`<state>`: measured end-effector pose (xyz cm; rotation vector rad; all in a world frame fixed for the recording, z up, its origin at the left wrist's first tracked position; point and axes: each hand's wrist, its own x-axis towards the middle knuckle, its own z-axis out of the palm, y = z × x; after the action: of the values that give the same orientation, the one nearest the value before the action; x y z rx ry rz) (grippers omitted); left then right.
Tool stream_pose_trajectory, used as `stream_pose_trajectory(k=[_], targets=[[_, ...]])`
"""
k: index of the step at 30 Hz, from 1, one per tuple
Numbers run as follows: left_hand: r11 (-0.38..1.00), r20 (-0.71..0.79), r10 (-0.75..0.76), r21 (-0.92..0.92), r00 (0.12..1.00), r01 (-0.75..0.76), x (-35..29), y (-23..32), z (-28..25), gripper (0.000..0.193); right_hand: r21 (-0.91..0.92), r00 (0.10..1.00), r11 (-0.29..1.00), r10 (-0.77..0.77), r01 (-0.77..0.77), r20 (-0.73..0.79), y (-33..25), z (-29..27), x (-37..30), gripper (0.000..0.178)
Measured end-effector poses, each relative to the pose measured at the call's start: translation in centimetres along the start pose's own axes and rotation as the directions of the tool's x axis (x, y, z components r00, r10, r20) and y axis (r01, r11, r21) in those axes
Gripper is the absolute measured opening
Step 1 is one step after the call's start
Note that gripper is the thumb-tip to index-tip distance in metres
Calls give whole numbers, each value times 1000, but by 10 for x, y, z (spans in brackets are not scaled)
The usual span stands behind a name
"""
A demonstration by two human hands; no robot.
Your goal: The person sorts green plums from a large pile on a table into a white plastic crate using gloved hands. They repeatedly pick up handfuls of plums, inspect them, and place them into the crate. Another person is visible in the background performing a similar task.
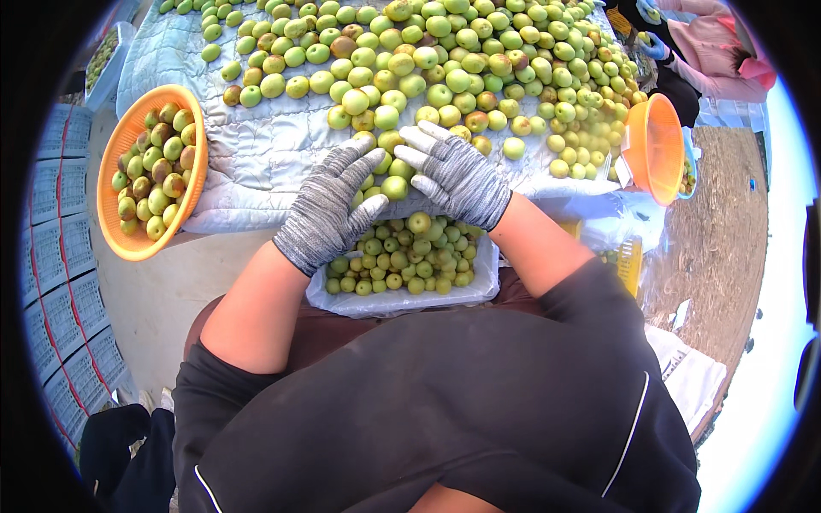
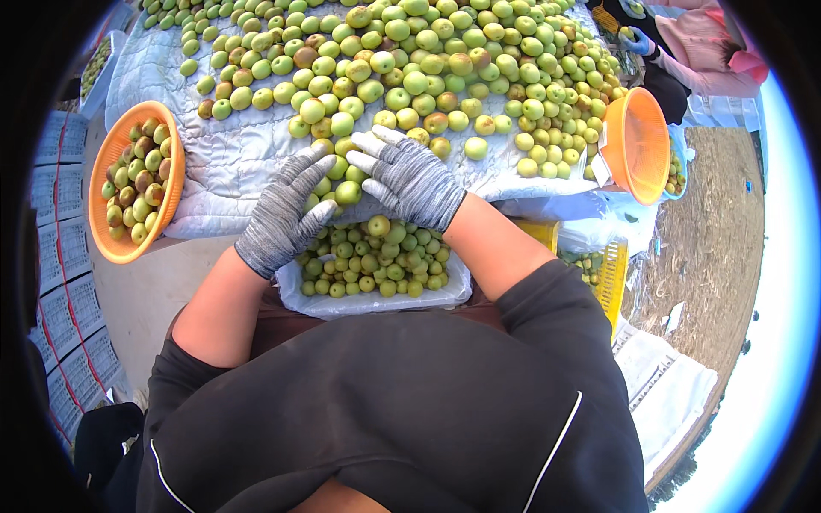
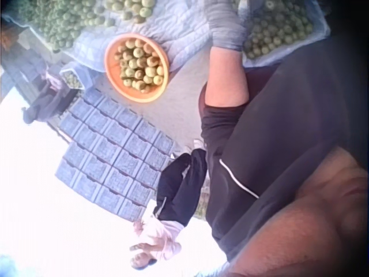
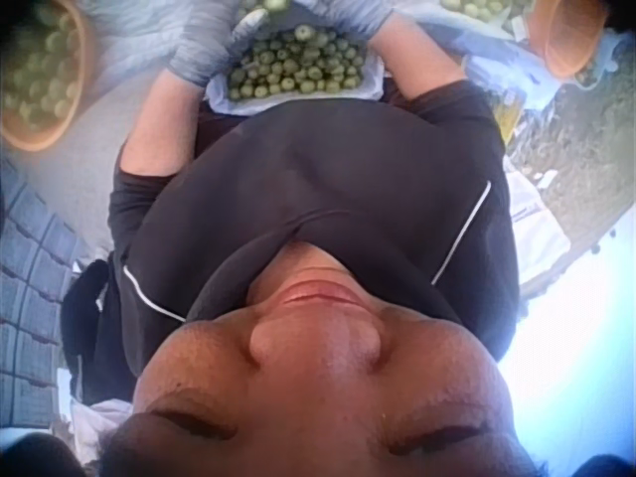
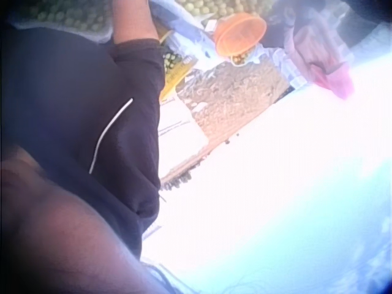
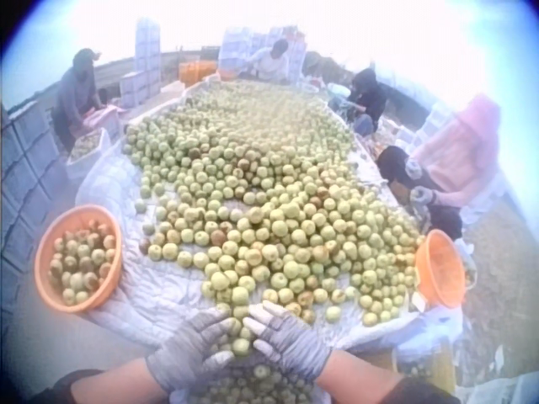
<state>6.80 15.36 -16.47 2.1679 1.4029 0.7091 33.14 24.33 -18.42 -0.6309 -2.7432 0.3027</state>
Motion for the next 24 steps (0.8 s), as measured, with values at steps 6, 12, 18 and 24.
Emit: stream_pose_trajectory(k=[6,12,18,24], targets=[[922,-326,-265,192,908,338,0,-37,3,59,155,726,826,552,-541,-409,39,-35,51,39],[913,-324,-274,208,906,350,5,-45,15,63,79,931,930,362,-358,-52,24,-26,35,33],[908,-314,-257,246,914,340,7,-38,12,60,-73,563,627,634,-776,-530,134,-48,22,49],[895,-302,-297,242,906,374,7,-37,14,60,-20,715,727,669,-686,-205,144,-55,31,47]])
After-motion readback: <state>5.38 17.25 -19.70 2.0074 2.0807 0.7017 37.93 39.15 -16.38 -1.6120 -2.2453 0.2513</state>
